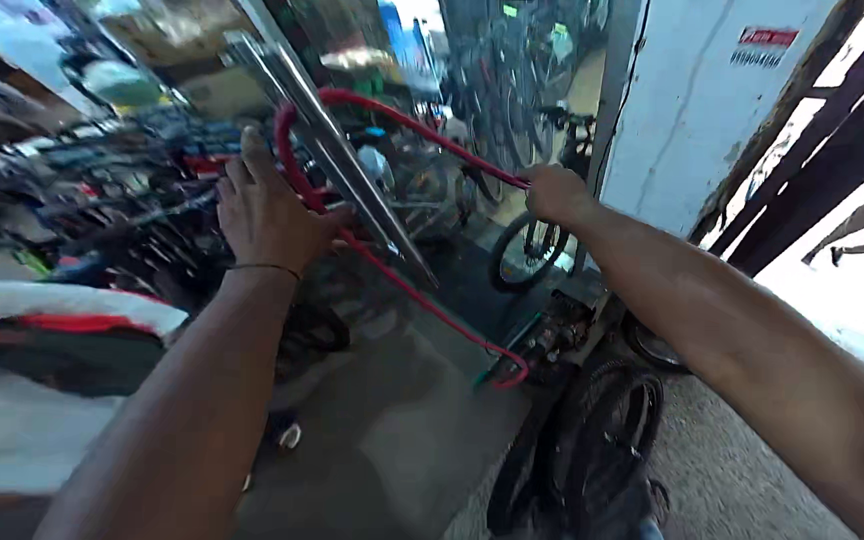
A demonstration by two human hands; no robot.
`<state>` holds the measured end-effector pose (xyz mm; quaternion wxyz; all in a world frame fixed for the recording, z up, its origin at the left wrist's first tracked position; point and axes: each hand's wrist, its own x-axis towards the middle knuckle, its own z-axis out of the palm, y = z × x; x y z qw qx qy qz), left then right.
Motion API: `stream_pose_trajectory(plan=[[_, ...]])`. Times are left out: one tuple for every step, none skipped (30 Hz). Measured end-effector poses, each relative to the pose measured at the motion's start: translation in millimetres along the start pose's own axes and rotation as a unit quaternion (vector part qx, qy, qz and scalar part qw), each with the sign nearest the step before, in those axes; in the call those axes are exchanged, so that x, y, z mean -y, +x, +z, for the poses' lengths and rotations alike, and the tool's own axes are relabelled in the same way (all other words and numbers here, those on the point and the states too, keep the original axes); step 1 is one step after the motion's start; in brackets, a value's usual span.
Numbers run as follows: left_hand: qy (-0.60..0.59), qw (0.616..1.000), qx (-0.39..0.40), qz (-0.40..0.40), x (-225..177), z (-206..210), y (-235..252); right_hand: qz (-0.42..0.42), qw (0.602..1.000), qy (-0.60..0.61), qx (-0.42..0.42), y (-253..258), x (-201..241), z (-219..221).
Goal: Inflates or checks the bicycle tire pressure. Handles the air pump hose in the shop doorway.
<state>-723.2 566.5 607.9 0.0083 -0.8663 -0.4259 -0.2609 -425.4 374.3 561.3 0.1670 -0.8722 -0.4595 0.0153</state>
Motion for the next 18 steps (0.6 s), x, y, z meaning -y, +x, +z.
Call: stream_pose_trajectory(plan=[[-0.012,0.999,0.028,0.016,9.5,12.5,-28.9,-0.001,1.000,0.011,0.010,-11.1,-14.1,30.3],[-0.025,0.998,0.059,0.028,21.5,26.2,-60.7,-0.006,1.000,0.020,0.004,-25.8,-24.5,58.0],[-0.032,0.996,0.086,0.022,37.5,40.2,-93.5,-0.006,0.999,0.034,-0.006,-37.1,-24.8,78.4],[-0.040,0.993,0.112,0.005,54.3,57.4,-133.4,-0.001,0.999,0.050,-0.009,-51.6,-18.7,96.3],[-0.062,0.985,0.156,-0.025,68.2,74.7,-183.4,0.004,0.998,0.069,-0.009,-75.2,-12.1,117.9],[-0.092,0.970,0.215,-0.064,76.6,86.1,-236.4,0.002,0.995,0.095,-0.005,-106.3,-5.3,141.0],[-0.141,0.946,0.273,-0.109,79.6,90.9,-287.5,-0.007,0.990,0.141,0.001,-135.7,3.0,160.1],[-0.199,0.915,0.317,-0.154,78.1,92.4,-338.4,-0.018,0.979,0.203,0.003,-161.2,12.0,175.5],[-0.257,0.882,0.346,-0.192,72.7,93.1,-388.0,-0.021,0.966,0.259,0.012,-182.2,19.8,186.5],[-0.313,0.845,0.367,-0.231,63.8,93.4,-436.1,-0.015,0.955,0.294,0.023,-197.4,24.3,192.3],[-0.354,0.811,0.379,-0.271,55.4,89.2,-481.1,-0.007,0.954,0.297,0.034,-206.7,28.8,193.2],[-0.366,0.787,0.383,-0.316,48.9,80.3,-520.0,0.000,0.960,0.279,0.038,-210.7,34.5,193.0],[-0.368,0.771,0.380,-0.355,40.7,71.0,-553.9,0.006,0.969,0.243,0.044,-210.6,34.3,191.6],[-0.370,0.758,0.374,-0.386,32.1,61.2,-582.0,-0.007,0.979,0.196,0.045,-207.2,24.7,190.1],[-0.371,0.749,0.363,-0.413,27.6,51.1,-604.6,-0.045,0.985,0.161,0.050,-201.4,10.3,188.2],[-0.370,0.748,0.341,-0.432,27.6,43.0,-621.1,-0.128,0.980,0.149,0.040,-193.6,-4.4,187.0],[-0.364,0.758,0.300,-0.451,30.1,35.1,-633.8,-0.245,0.957,0.151,0.040,-186.8,-5.4,177.5],[-0.345,0.767,0.252,-0.479,37.7,22.5,-639.8,-0.343,0.930,0.123,0.059,-187.8,15.5,154.3]])
